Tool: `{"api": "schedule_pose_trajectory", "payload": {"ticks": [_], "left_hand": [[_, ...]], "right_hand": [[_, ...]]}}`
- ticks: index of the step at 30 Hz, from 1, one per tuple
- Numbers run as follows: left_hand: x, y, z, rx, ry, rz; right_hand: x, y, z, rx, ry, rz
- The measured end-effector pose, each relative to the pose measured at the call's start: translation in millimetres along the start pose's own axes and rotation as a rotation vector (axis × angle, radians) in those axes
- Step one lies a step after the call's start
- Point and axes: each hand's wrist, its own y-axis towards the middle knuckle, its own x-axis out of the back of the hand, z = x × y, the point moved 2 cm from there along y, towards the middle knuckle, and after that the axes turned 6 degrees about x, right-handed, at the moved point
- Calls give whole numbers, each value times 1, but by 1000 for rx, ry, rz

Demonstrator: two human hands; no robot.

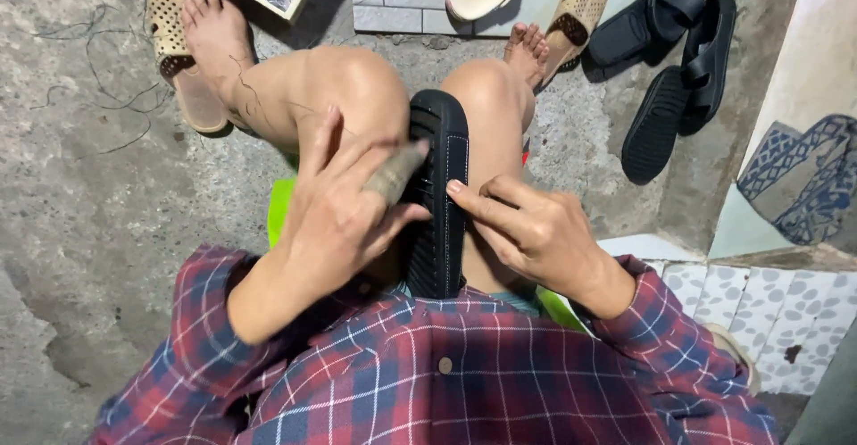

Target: Hand-sewing the sole of a black sandal using an awl and thread while sitting on the floor.

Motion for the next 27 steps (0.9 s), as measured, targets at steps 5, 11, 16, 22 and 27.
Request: {"api": "schedule_pose_trajectory", "payload": {"ticks": [5, 11, 16, 22, 27], "left_hand": [[8, -33, -9, 55, 65, 72], [27, -26, -27, 113, -725, 195], [16, -24, -30, 198, -882, 133], [-2, -17, -14, 177, -398, -76], [-2, -1, -15, 267, -285, -76]], "right_hand": [[3, -7, 12, -18, -117, 54], [5, -13, 31, -27, -297, 62], [3, -15, 35, -19, -381, 64], [-7, -12, 16, 44, -392, -56], [-9, -12, 5, 44, -332, -137]]}}
